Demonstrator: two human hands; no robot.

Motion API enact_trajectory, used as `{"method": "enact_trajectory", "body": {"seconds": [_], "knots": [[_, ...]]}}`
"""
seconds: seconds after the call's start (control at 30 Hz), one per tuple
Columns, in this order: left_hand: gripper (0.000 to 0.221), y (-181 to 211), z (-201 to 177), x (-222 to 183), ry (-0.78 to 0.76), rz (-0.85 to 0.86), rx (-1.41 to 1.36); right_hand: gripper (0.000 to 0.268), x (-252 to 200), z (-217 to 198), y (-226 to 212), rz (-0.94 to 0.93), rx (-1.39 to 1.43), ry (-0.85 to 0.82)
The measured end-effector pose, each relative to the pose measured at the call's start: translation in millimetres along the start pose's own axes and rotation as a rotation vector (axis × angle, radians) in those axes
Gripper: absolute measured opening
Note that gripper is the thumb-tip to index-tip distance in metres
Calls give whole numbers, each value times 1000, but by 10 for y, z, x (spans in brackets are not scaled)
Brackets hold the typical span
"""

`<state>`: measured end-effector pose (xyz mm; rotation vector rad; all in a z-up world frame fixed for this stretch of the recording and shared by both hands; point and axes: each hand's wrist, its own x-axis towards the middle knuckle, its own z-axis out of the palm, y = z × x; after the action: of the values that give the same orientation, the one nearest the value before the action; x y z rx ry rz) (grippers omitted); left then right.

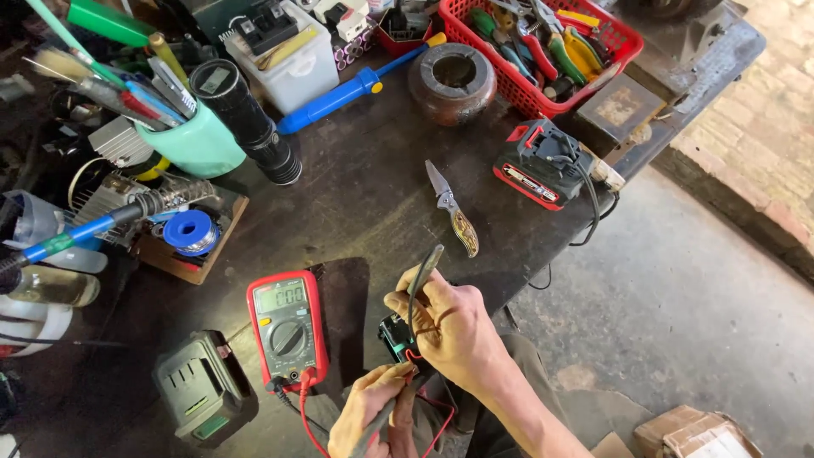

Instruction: Testing a circuit board and battery pack using a digital multimeter on a repair bench.

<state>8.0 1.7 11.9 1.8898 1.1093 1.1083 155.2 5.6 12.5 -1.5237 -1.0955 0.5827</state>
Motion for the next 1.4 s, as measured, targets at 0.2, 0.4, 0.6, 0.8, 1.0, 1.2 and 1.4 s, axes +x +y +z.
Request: {"method": "enact_trajectory", "body": {"seconds": [0.2,0.4,0.6,0.8,1.0,1.2,1.4], "knots": [[6,-39,-91,35,-107,73,32,39,7,6,16,-56,-15,22],[7,35,-85,74,-93,36,-2,32,22,-19,-30,-70,-95,27],[12,-24,-82,136,-65,153,-68,18,32,41,73,-134,-202,86],[7,141,-316,239,-128,122,-123,25,-5,112,44,-41,-63,103],[25,91,-689,-124,-214,-36,-465,10,-180,-5,-133,-206,-272,10],[12,32,-1176,558,33,407,261,15,-484,48,-717,-502,-122,176],[64,-228,-1187,1313,-272,351,456,53,-54,504,-573,-531,-375,-114]]}}
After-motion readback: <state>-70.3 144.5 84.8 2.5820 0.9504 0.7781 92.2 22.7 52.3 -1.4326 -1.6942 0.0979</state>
